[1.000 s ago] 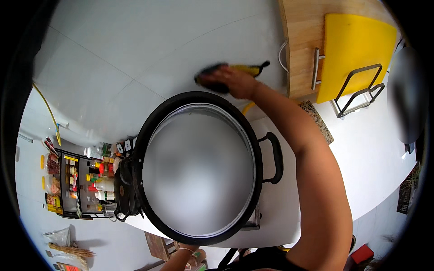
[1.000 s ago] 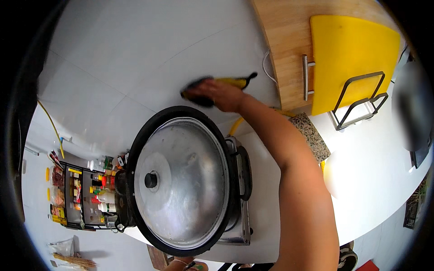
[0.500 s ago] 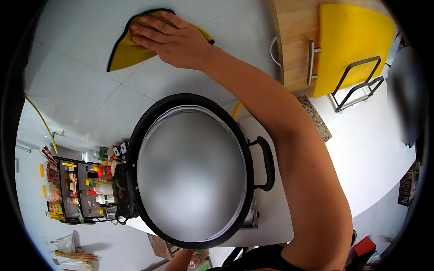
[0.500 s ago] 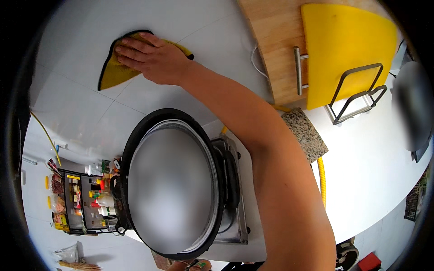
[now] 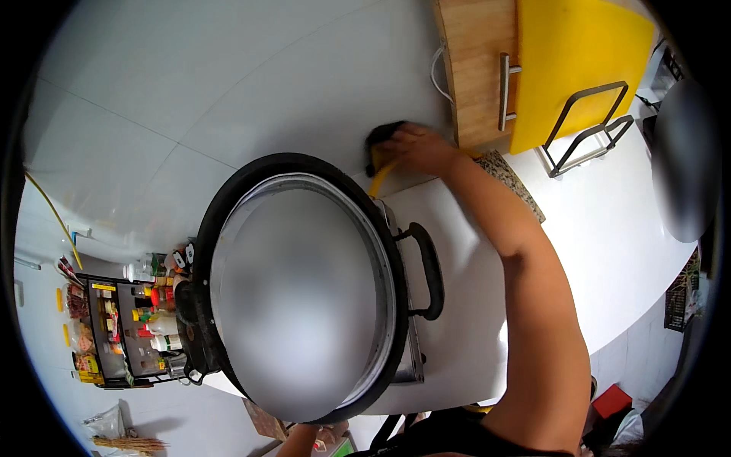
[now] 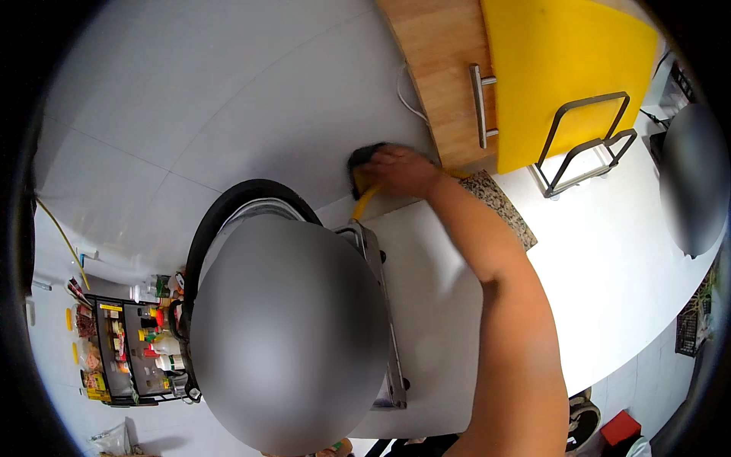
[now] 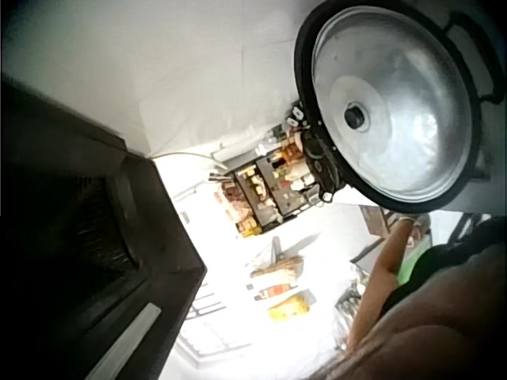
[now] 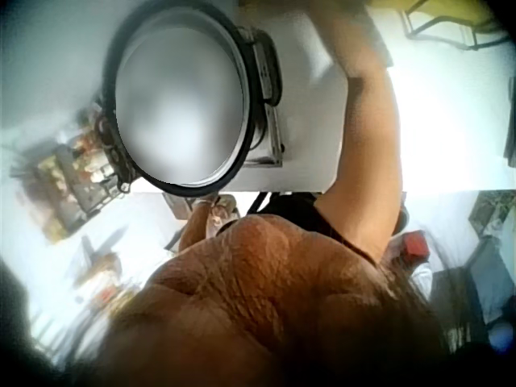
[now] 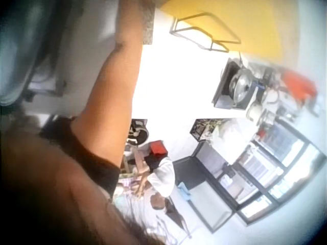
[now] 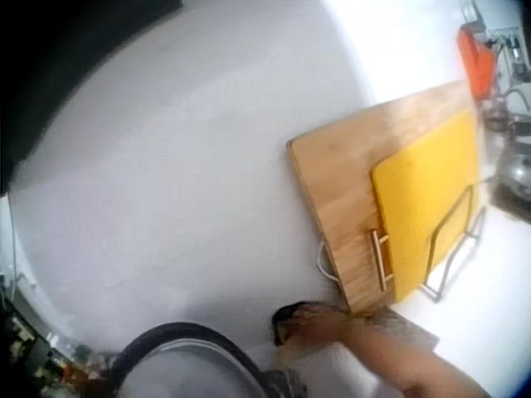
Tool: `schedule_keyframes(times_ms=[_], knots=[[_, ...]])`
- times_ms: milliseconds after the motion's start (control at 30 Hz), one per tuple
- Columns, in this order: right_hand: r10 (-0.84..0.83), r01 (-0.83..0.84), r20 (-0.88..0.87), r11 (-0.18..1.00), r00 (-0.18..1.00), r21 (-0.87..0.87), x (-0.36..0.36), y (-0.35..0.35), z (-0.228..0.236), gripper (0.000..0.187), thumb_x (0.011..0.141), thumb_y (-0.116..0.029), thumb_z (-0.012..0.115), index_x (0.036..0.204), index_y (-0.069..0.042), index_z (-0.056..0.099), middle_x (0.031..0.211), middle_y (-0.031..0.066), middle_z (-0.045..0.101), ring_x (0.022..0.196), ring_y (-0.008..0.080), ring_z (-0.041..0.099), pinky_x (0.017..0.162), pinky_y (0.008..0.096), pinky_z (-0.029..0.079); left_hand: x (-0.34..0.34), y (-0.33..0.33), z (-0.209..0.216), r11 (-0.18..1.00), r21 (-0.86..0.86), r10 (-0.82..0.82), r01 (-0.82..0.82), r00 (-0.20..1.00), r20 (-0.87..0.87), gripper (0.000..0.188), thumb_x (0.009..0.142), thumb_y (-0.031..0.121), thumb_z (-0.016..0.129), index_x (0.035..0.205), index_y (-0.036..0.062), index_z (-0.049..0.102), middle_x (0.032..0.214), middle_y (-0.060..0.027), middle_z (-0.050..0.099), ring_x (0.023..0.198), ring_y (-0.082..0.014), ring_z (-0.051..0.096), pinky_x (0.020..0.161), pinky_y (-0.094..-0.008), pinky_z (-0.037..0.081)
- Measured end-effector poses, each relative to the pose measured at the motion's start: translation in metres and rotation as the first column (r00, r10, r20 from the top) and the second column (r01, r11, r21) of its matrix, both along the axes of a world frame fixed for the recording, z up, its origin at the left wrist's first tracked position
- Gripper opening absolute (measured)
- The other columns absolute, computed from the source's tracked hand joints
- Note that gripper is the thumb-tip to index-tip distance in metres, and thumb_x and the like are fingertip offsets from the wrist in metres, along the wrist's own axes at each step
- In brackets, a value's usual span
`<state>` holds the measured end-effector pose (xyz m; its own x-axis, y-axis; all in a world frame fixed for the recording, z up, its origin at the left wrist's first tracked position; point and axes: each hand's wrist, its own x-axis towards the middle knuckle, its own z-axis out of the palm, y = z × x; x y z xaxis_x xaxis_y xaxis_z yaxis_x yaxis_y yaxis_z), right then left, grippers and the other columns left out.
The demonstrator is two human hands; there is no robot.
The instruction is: The person wipes down the kitchen counter, an induction cooktop, and an electric griddle with a cloth before rinsing the cloth in the sink.
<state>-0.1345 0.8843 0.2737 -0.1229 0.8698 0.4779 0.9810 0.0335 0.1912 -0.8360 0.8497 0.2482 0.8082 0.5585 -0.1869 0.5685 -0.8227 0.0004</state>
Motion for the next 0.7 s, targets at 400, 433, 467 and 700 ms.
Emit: schedule_keyframes(times_ms=[400, 433, 467, 700], knots=[[-0.030, 0.092, -0.288, 0.975, 0.957, 0.204, -0.036, 0.004, 0.006, 0.027, 0.079, -0.014, 0.055, 0.105, -0.012, 0.061, 0.120, 0.0091, 0.047, 0.113, 0.0269, 0.046, 0.086, 0.0390, 0.047, -0.015, 0.002, -0.008, 0.998, 0.043, -0.049, 0.047, 0.997, 0.064, 0.027, 0.082, 0.020, 0.052, 0.103, 0.0045, 0.061, 0.110, -0.0235, 0.058, 0.104, -0.0411, 0.052, 0.090, -0.0510, 0.039], [-0.014, 0.064, -0.332, 0.988, 0.943, 0.139, -0.038, 0.007, 0.008, 0.025, 0.078, -0.013, 0.055, 0.102, -0.011, 0.061, 0.117, 0.0102, 0.048, 0.112, 0.0276, 0.046, 0.084, 0.0397, 0.048, -0.017, 0.000, -0.008, 0.998, 0.050, -0.047, 0.043, 0.997, 0.068, 0.027, 0.082, 0.020, 0.052, 0.102, 0.0042, 0.061, 0.109, -0.0237, 0.059, 0.103, -0.0412, 0.053, 0.090, -0.0508, 0.040], [-0.080, 0.138, -0.395, 0.983, 0.915, 0.119, -0.041, 0.002, 0.008, 0.023, 0.078, -0.012, 0.055, 0.100, -0.010, 0.061, 0.114, 0.0110, 0.049, 0.110, 0.0284, 0.048, 0.083, 0.0402, 0.049, -0.020, -0.001, -0.008, 0.998, 0.051, -0.043, 0.039, 0.996, 0.072, 0.026, 0.082, 0.020, 0.052, 0.101, 0.0039, 0.061, 0.108, -0.0239, 0.059, 0.102, -0.0414, 0.053, 0.089, -0.0506, 0.040], [-0.349, 0.611, -0.653, 0.760, 0.672, 0.222, -0.013, -0.017, -0.010, 0.022, 0.075, -0.003, 0.055, 0.097, -0.004, 0.058, 0.103, 0.0174, 0.053, 0.096, 0.0350, 0.055, 0.079, 0.0404, 0.050, -0.008, 0.004, -0.012, 0.995, 0.085, -0.070, 0.060, 0.991, 0.112, 0.023, 0.082, 0.017, 0.052, 0.095, 0.0019, 0.064, 0.103, -0.0254, 0.061, 0.097, -0.0424, 0.056, 0.087, -0.0496, 0.042]])
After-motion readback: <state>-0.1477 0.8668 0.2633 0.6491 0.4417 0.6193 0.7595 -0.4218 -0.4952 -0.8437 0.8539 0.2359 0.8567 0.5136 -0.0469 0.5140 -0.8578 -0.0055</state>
